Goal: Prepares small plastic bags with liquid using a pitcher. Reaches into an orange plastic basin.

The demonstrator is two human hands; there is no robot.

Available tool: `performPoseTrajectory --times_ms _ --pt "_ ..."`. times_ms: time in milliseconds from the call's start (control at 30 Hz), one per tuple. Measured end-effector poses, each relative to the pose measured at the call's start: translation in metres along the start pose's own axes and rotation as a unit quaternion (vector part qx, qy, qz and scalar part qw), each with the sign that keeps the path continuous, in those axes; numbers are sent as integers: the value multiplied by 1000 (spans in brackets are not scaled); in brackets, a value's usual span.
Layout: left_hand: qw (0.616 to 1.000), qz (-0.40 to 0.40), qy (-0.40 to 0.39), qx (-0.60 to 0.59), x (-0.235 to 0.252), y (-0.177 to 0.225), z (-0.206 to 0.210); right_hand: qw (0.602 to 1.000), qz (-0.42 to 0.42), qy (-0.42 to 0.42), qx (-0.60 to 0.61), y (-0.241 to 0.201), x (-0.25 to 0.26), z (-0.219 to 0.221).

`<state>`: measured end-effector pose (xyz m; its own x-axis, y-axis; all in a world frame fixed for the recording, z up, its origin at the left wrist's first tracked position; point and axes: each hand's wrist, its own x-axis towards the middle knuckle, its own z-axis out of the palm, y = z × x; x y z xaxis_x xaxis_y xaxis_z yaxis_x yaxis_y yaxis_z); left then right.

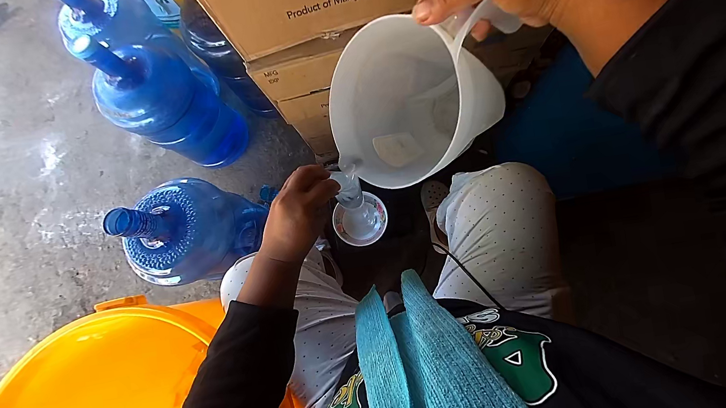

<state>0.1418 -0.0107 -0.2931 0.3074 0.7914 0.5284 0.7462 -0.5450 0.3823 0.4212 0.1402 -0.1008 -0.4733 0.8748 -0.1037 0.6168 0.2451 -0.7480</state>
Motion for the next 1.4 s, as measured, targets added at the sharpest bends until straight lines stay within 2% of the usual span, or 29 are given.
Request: performPoseTrajectory --times_ms 167,367,467,567,633,700,767,800,867,933,1000,1033,1167,1300,1400 --pt "1000 -19 6 3 -10 1 -5 978 -3 100 182 96 22 33" --pt "1000 -18 -4 -1 -19 4 -8 906 76 237 342 186 36 148" --pt "1000 -21 -7 -5 -20 6 -7 860 115 300 396 205 38 204" --pt "1000 -19 -9 -1 -21 8 -8 816 145 337 448 207 31 238" --pt "1000 -17 -10 4 -21 8 -8 837 161 327 409 203 24 244" --pt "1000 -15 -11 9 -22 8 -7 890 149 340 266 195 19 237" --pt "1000 -5 -6 9 -22 6 -7 918 41 365 153 170 9 219" --pt "1000 -3 -6 9 -22 5 -6 932 -48 339 121 152 1 208" --pt "1000 3 -8 8 -23 4 -7 945 -245 210 57 113 -11 190" --pt "1000 8 -13 5 -23 4 -7 931 -352 51 -86 78 -16 178" --pt "1000 12 -19 6 -23 3 -8 894 -383 -41 -230 58 -14 174" --pt "1000 14 -23 6 -23 3 -8 874 -396 -60 -276 55 -9 174" --pt "999 36 -33 11 -22 3 -11 818 -482 -74 -306 54 7 172" --pt "997 62 -51 16 -18 2 -18 833 -470 -128 -263 51 10 166" --pt "996 66 -58 13 -12 -1 -20 846 -459 -134 -236 53 11 168"
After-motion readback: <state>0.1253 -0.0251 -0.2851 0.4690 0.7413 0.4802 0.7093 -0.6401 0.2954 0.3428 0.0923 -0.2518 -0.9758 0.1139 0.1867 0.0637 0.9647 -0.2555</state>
